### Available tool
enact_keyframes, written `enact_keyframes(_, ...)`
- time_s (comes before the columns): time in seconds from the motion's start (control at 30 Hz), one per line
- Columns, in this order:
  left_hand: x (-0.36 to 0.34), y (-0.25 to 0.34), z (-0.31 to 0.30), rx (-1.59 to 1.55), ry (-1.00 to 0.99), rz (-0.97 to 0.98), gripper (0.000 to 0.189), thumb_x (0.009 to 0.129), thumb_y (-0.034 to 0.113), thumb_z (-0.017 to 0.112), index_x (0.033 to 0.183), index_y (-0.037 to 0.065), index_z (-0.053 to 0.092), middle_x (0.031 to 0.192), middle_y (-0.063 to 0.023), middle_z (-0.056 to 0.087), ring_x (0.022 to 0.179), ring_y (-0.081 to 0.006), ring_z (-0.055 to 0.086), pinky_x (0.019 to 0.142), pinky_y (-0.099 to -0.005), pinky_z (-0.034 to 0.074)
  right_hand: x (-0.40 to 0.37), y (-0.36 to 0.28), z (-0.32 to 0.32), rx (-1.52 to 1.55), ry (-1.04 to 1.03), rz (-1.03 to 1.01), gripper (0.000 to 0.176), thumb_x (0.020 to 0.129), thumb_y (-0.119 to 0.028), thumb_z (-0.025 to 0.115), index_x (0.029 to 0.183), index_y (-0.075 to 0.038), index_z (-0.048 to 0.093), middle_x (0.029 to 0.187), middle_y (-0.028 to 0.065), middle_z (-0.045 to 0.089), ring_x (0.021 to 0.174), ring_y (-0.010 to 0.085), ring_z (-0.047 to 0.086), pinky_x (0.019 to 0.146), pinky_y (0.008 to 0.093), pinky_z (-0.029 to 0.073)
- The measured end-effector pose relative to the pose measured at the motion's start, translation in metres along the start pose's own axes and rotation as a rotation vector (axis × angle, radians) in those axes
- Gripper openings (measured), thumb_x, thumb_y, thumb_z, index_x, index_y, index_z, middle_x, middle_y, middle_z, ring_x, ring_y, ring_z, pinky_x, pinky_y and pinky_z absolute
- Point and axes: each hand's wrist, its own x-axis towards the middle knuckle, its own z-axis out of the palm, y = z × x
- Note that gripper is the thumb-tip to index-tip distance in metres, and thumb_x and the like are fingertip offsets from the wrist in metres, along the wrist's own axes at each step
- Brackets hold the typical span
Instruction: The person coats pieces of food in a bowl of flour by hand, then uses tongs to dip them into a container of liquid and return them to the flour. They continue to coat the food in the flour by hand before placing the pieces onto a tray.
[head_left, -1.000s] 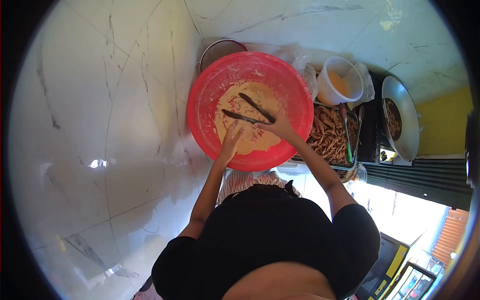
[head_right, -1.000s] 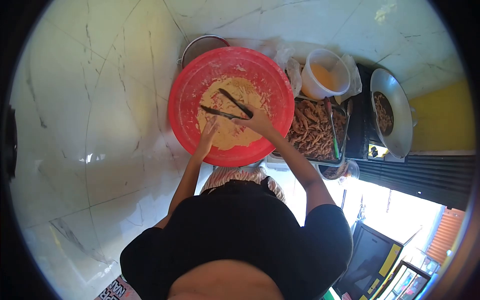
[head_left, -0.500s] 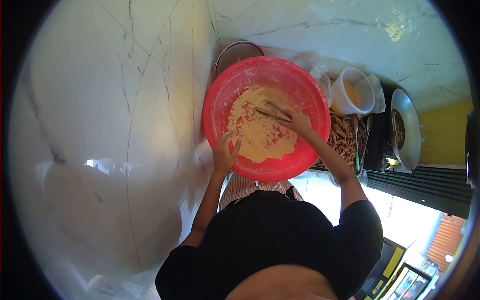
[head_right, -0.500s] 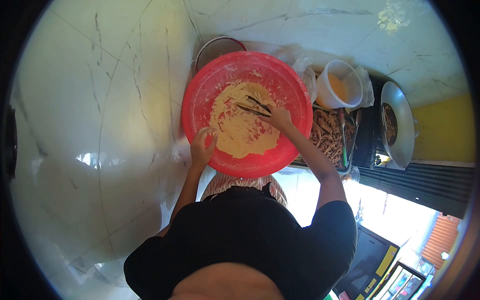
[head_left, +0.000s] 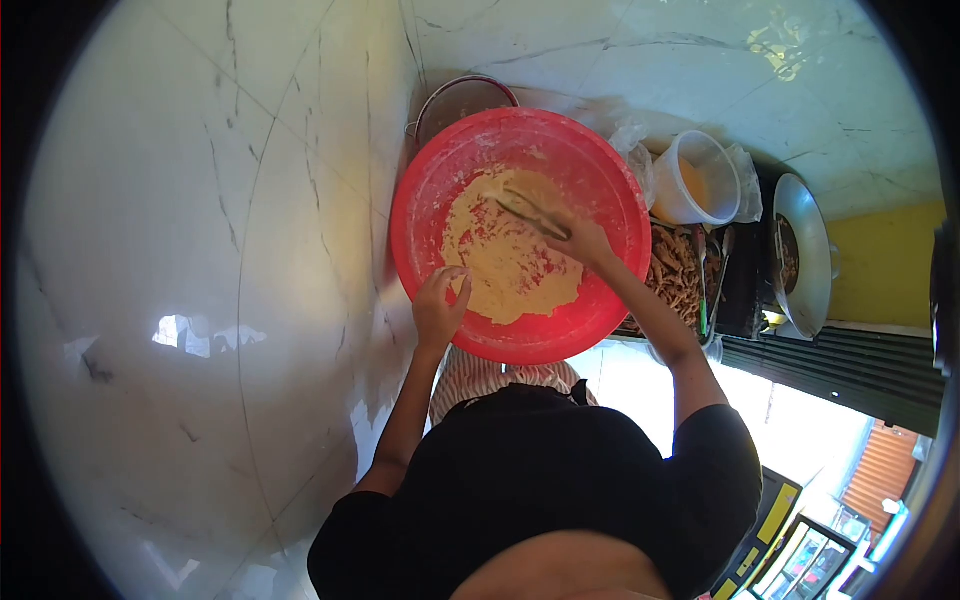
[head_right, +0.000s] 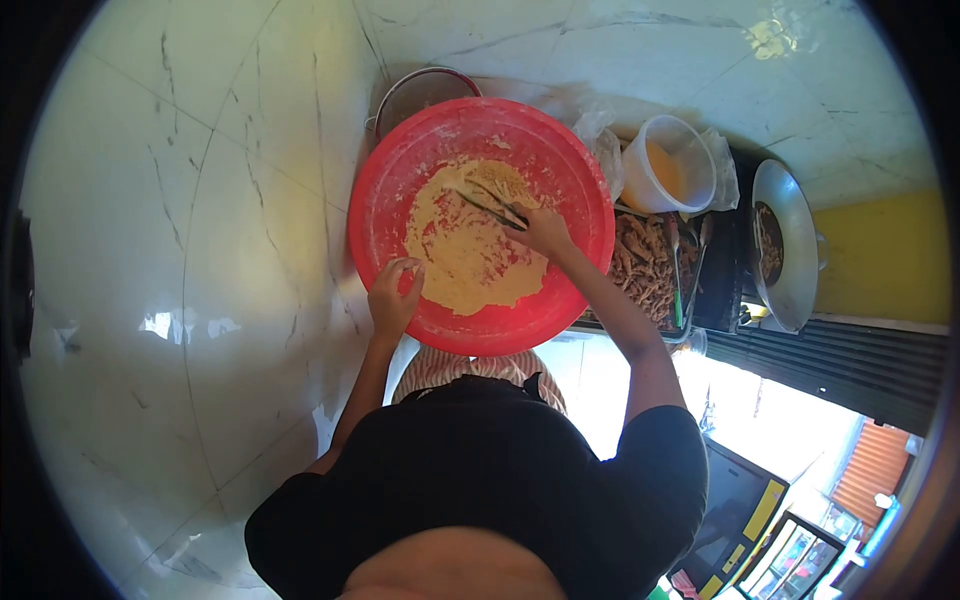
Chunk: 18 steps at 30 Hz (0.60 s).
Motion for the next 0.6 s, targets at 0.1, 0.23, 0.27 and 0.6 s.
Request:
enact_keyframes(0.1,0.001,0.0,0.002,0.009,-0.007,-0.036,0.013,0.078,0.014,0.062,0.087,0.005,0.061,0.084,-0.0076,0.061,0.078,-0.0226,0.06,0.069,-0.0305,0.046,-0.012,-0.008,-0.015,0.15,0.144,0.125,0.049,0.071,-0.047,0.062,0.108,-0.014,0.058,0.075,0.0107,0.064,0.071,0.0281,0.062,0.064,0.0392,0.049)
enact_keyframes(0.23,-0.001,-0.002,0.003,0.058,-0.049,-0.045,0.013,0.078,0.016,0.062,0.087,0.006,0.061,0.083,-0.0073,0.061,0.077,-0.0217,0.06,0.068,-0.0304,0.046,-0.037,-0.016,-0.018,0.009,-0.105,-0.002,0.048,0.07,-0.046,0.063,0.108,-0.017,0.058,0.077,0.0108,0.064,0.071,0.0277,0.062,0.064,0.0386,0.049)
enact_keyframes(0.27,0.0,-0.002,0.003,0.074,-0.06,-0.039,0.014,0.079,0.017,0.062,0.088,0.006,0.061,0.083,-0.0073,0.061,0.077,-0.0216,0.06,0.068,-0.0306,0.046,-0.039,-0.014,-0.018,0.059,-0.096,0.018,0.048,0.07,-0.046,0.063,0.109,-0.019,0.058,0.076,0.0108,0.064,0.07,0.0279,0.062,0.064,0.0384,0.049)
enact_keyframes(0.6,0.005,0.006,0.025,-0.171,-0.054,-0.266,0.022,0.084,0.02,0.058,0.097,0.003,0.06,0.085,-0.0062,0.063,0.076,-0.0141,0.058,0.07,-0.0261,0.045,-0.062,0.013,-0.056,0.123,-0.009,0.121,0.051,0.067,-0.045,0.066,0.106,-0.013,0.06,0.077,0.0141,0.063,0.071,0.0294,0.062,0.065,0.0379,0.049)
